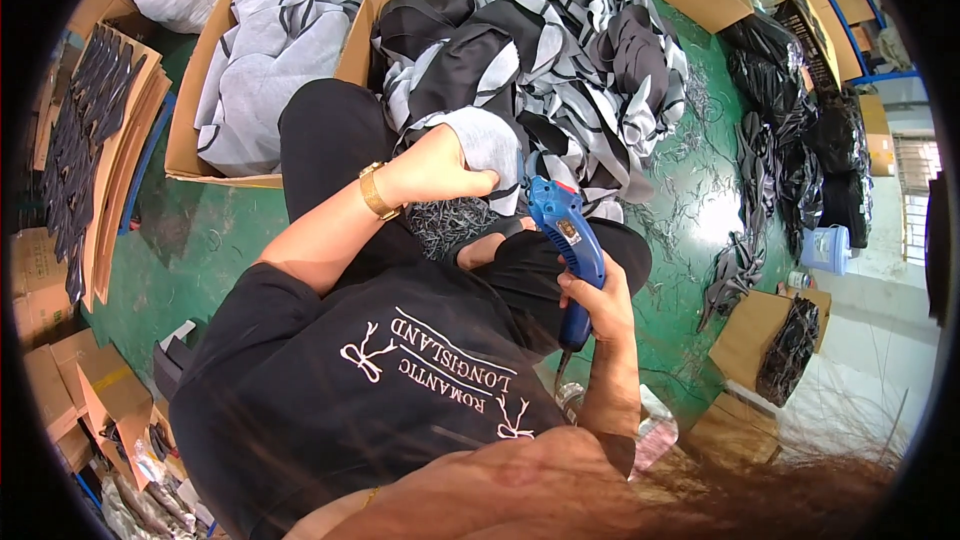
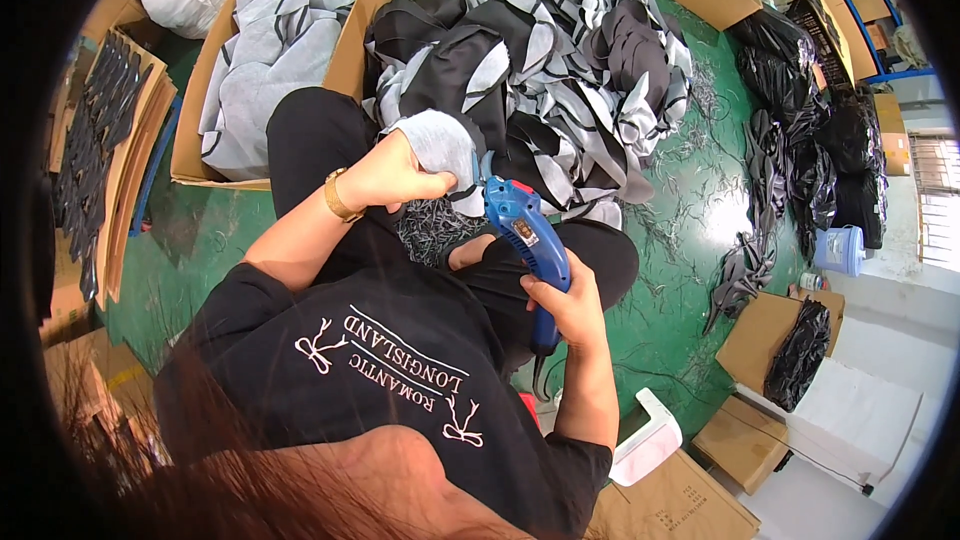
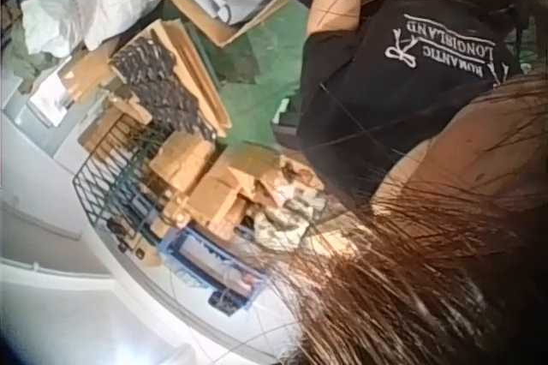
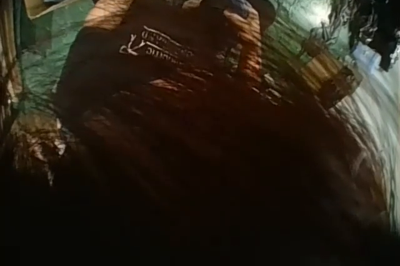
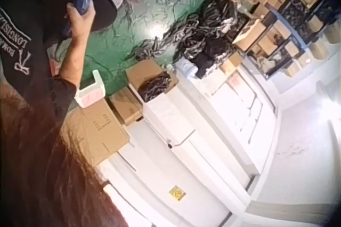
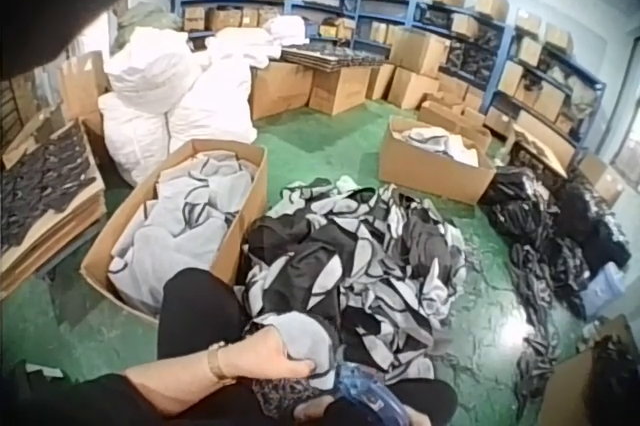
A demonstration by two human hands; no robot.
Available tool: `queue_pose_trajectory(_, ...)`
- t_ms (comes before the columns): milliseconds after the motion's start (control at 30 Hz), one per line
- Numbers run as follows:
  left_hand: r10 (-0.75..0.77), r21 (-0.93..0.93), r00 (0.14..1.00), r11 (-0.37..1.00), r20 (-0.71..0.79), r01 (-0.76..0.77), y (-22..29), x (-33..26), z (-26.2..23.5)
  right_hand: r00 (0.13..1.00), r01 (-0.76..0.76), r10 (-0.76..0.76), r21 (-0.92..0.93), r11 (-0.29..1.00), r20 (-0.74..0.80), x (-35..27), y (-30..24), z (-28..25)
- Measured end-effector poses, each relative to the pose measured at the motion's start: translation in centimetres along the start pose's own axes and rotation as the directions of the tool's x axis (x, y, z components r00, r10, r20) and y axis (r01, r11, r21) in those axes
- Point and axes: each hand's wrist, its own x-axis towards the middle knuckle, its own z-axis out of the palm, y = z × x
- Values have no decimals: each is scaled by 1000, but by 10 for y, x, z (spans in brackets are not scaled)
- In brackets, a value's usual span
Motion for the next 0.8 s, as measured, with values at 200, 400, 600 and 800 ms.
queue_pose_trajectory(200, 257, 136, 955, 951, 147, -277, -21, 5, -8, 1000, -3, 3, -3, 1000, 16, 5, -4, 3)
queue_pose_trajectory(400, 157, 101, 971, 979, 183, -177, -23, -5, 4, 991, 134, -128, 141, 981, -48, 29, -9, 15)
queue_pose_trajectory(600, -91, -302, 950, 935, 298, 184, -45, -21, 30, 925, 284, -319, -183, 941, -205, 66, -19, 42)
queue_pose_trajectory(800, -261, -727, 963, 647, 73, 230, -39, -7, 47, 955, 257, -263, -64, 964, -136, 70, -11, 49)
